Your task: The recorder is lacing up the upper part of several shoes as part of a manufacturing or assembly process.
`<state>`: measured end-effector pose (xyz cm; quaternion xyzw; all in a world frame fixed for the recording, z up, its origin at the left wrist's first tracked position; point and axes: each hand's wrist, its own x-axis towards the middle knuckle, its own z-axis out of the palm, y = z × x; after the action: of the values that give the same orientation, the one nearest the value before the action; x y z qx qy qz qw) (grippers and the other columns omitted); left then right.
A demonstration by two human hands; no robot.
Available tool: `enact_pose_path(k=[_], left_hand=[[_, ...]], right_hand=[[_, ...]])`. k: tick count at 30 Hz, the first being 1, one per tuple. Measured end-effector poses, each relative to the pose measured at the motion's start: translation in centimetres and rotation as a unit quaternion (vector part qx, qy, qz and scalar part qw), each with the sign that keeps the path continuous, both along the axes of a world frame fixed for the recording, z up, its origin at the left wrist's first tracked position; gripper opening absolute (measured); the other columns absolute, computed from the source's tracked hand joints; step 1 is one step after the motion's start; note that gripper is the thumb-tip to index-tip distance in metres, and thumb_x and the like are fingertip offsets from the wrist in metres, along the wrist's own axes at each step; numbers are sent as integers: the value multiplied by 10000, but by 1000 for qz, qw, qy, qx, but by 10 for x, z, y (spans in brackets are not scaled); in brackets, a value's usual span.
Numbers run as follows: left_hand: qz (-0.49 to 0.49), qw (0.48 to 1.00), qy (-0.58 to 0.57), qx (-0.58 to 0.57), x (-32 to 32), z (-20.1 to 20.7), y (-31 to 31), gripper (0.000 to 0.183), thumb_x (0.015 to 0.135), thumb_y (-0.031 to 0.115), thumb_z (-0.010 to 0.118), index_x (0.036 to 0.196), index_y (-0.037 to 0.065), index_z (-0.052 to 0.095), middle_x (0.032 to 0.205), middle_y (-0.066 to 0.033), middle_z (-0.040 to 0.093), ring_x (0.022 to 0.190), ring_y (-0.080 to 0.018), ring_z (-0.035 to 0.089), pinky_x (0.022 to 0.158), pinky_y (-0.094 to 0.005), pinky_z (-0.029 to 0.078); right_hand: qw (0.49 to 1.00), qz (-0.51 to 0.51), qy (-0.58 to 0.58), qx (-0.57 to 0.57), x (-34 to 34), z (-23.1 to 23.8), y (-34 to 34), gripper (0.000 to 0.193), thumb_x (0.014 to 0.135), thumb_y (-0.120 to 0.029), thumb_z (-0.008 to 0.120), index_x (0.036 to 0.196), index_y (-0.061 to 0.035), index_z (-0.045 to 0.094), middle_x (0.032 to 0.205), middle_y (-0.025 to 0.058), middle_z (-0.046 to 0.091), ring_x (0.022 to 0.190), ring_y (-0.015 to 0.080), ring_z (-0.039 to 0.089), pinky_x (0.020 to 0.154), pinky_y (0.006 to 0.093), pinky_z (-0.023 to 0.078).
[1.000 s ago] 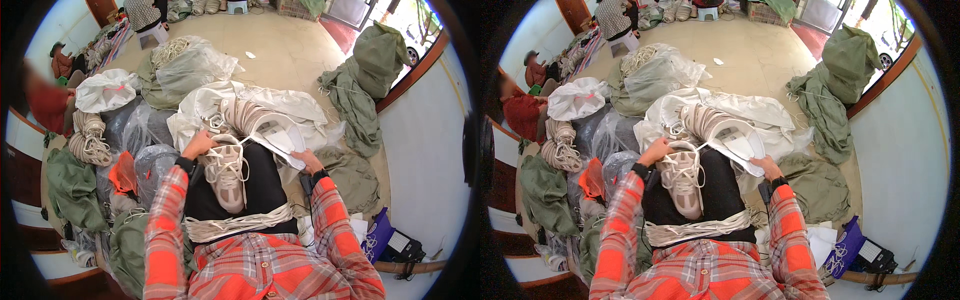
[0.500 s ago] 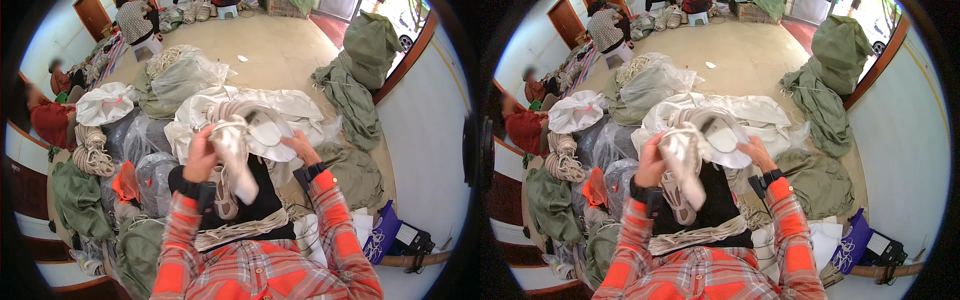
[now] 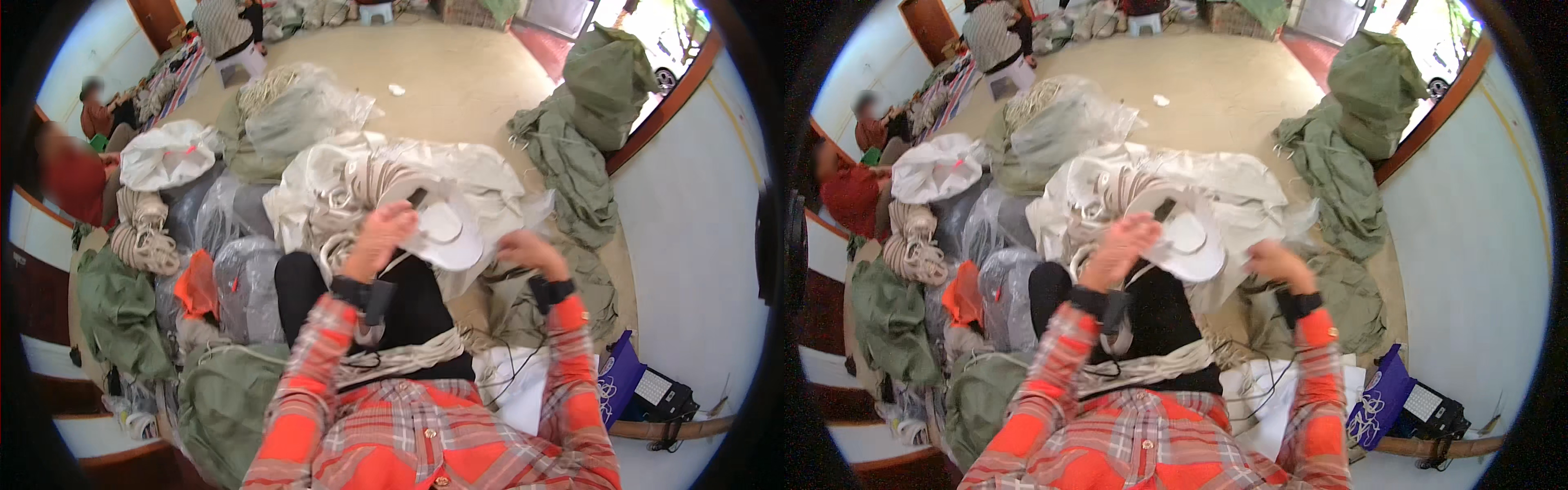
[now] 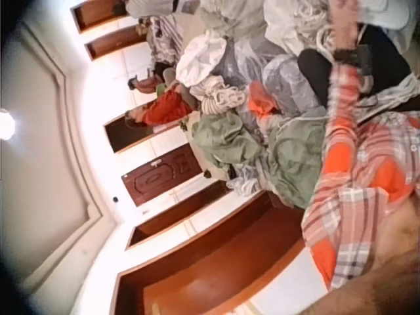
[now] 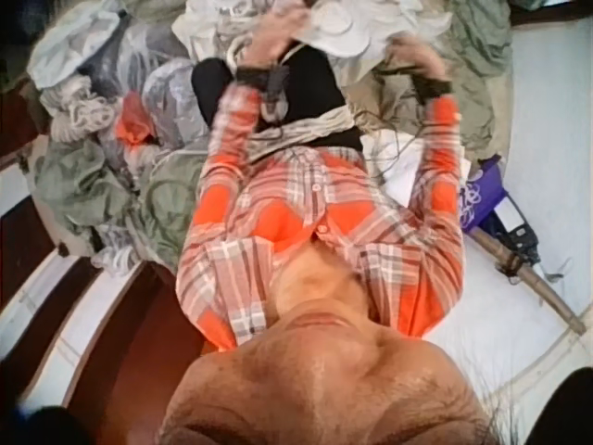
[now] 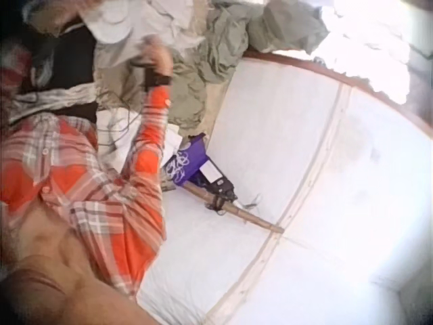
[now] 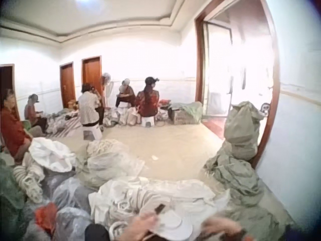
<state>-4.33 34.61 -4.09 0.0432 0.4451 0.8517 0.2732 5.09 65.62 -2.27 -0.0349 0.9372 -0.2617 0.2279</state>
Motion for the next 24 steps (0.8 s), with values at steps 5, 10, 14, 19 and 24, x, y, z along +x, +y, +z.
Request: enact_pose_path(k=[5, 10, 14, 19, 24], left_hand=[[264, 938, 44, -219, -14, -12, -172, 362, 837, 97, 596, 1160, 14, 454, 880, -34, 577, 758, -88, 530, 700, -223, 448], [115, 904, 5, -411, 28, -43, -150, 558, 745, 166, 660, 1210, -60, 450, 954, -99, 583, 831, -180, 545, 752, -283, 447], [116, 946, -47, -299, 61, -80, -134, 736, 715, 100, 620, 1352, 6, 265, 1181, -167, 502, 1104, -251, 475, 949, -312, 360], [188, 951, -11, -244, 86, -88, -149, 682, 765, 127, 575, 1355, 16, 253, 1179, -150, 496, 1101, -238, 473, 956, -314, 357], [186, 939, 23, -289, 94, -131, -176, 430, 839, 141, 517, 1243, 13, 441, 1147, -122, 529, 1111, -208, 480, 954, -334, 368]], right_hand=[[961, 4, 261, -89, -32, 104, -119, 195, 794, -60, 499, 947, 26, 584, 819, 221, 593, 795, 367, 579, 705, 403, 458], [939, 217, 258, -73, -124, -19, -259, 337, 737, -46, 526, 1069, 12, 506, 922, 231, 574, 934, 384, 551, 797, 413, 456], [933, 294, 157, -139, -150, -90, -253, 429, 660, -35, 591, 1063, 6, 448, 903, 254, 573, 914, 398, 556, 772, 432, 465], [957, 251, 143, 32, -133, -68, -279, 433, 663, -35, 602, 1083, -27, 495, 876, 200, 612, 835, 373, 595, 724, 408, 482], [942, 148, 68, -295, -100, -3, -268, 365, 674, -51, 688, 1028, -15, 604, 983, 104, 642, 899, 172, 605, 807, 277, 462]])
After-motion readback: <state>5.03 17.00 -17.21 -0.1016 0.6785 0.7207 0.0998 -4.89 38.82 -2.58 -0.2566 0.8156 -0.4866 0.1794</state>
